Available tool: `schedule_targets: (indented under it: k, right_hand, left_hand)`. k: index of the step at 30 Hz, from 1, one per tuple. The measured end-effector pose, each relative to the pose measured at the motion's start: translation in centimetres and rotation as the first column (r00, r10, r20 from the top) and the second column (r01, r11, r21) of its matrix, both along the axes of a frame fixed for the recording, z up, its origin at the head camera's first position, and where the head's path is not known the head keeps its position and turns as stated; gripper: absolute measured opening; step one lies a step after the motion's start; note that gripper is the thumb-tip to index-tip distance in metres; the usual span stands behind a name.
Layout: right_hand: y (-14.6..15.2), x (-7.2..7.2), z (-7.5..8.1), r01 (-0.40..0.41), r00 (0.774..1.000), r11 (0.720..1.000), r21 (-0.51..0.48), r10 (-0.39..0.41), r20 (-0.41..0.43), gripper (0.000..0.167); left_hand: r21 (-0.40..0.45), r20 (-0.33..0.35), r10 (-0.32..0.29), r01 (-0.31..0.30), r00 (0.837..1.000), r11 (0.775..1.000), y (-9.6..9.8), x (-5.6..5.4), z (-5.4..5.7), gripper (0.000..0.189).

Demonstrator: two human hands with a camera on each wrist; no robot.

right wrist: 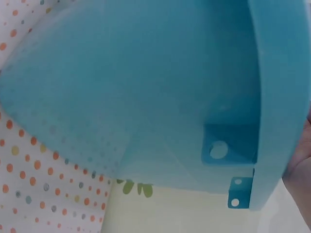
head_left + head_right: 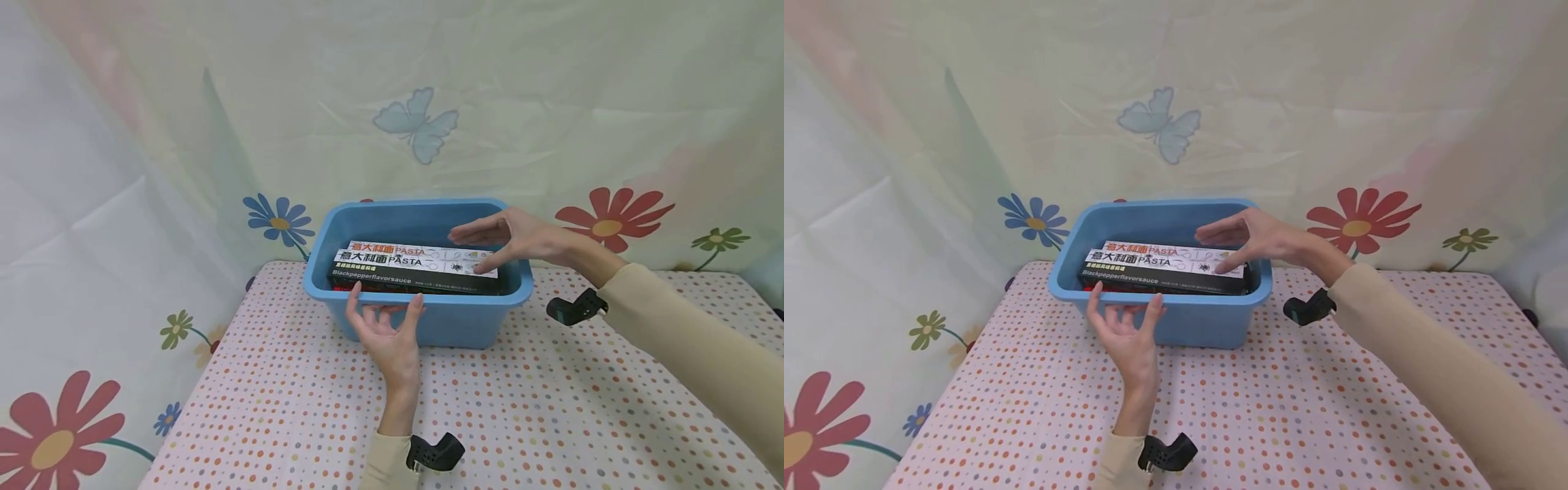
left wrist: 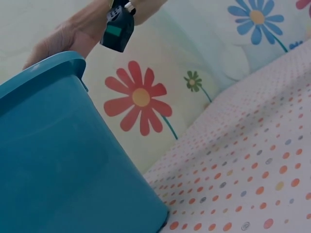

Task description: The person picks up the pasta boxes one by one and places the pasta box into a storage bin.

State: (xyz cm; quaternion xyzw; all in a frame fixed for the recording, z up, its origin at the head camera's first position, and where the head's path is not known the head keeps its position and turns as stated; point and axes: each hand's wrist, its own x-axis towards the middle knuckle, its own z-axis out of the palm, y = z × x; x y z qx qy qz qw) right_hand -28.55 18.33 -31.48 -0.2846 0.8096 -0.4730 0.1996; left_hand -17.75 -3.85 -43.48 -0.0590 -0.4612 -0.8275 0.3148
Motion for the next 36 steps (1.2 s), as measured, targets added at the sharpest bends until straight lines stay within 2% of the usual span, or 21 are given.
schedule_targets:
  k: [4, 10, 14, 20, 25, 28, 30, 32, 33, 34, 35, 36]
  right_hand:
    - [0.4, 1.4, -0.1, 0.003, 0.999, 0.999, -0.053, -0.006, -0.054, 0.064]
    - [1.3, 4.4, -0.7, 0.006, 0.988, 0.982, -0.190, -0.034, -0.148, 0.056]
    - [2.6, 6.2, -1.5, 0.071, 0.974, 0.969, -0.238, -0.119, -0.193, 0.053]
    - [6.0, 8.0, -3.7, 0.235, 0.946, 0.928, -0.288, -0.286, -0.151, 0.052]
    - [8.2, 9.3, -5.5, 0.282, 0.934, 0.899, -0.336, -0.337, -0.116, 0.053]
    - [9.4, 10.1, -6.7, 0.302, 0.923, 0.884, -0.356, -0.365, -0.123, 0.054]
    - [10.0, 10.7, -7.3, 0.333, 0.900, 0.884, -0.328, -0.401, -0.169, 0.054]
    - [10.5, 11.3, -7.8, 0.365, 0.864, 0.889, -0.277, -0.434, -0.255, 0.056]
    - [10.7, 11.6, -7.9, 0.390, 0.838, 0.888, -0.243, -0.452, -0.307, 0.057]
    - [10.8, 11.8, -8.1, 0.420, 0.804, 0.881, -0.217, -0.472, -0.361, 0.057]
    - [10.8, 12.0, -8.2, 0.451, 0.768, 0.871, -0.194, -0.490, -0.412, 0.058]
    - [10.8, 12.2, -8.2, 0.475, 0.726, 0.863, -0.174, -0.496, -0.477, 0.059]
  left_hand:
    - [0.001, 0.011, 0.002, -0.002, 1.000, 1.000, -0.2, -0.2, -0.1, 0.099]
    - [-0.011, 0.004, 0.021, -0.021, 1.000, 1.000, -0.6, -0.6, -0.2, 0.099]
    - [-0.006, 0.013, 0.027, -0.027, 1.000, 1.000, -0.8, -0.9, -0.2, 0.098]
    - [0.004, 0.041, 0.025, -0.025, 0.999, 1.000, -0.9, -1.1, 0.0, 0.100]
    - [-0.008, 0.044, 0.031, -0.031, 0.999, 0.999, -1.1, -0.9, 0.3, 0.098]
    - [-0.045, 0.069, -0.001, 0.004, 0.998, 0.999, -1.6, -0.5, 0.6, 0.091]
    - [-0.094, 0.117, -0.044, 0.055, 0.992, 0.994, -2.3, 0.0, 1.1, 0.083]
    - [-0.200, 0.212, -0.082, 0.126, 0.974, 0.972, -3.4, 0.7, 1.9, 0.074]
    - [-0.267, 0.269, -0.097, 0.171, 0.958, 0.948, -4.1, 1.1, 2.5, 0.070]
    - [-0.350, 0.322, -0.105, 0.221, 0.941, 0.910, -4.8, 1.4, 3.1, 0.066]
    - [-0.435, 0.371, -0.107, 0.274, 0.923, 0.858, -5.7, 1.8, 3.7, 0.064]
    - [-0.515, 0.409, -0.102, 0.321, 0.907, 0.795, -6.5, 2.1, 4.3, 0.062]
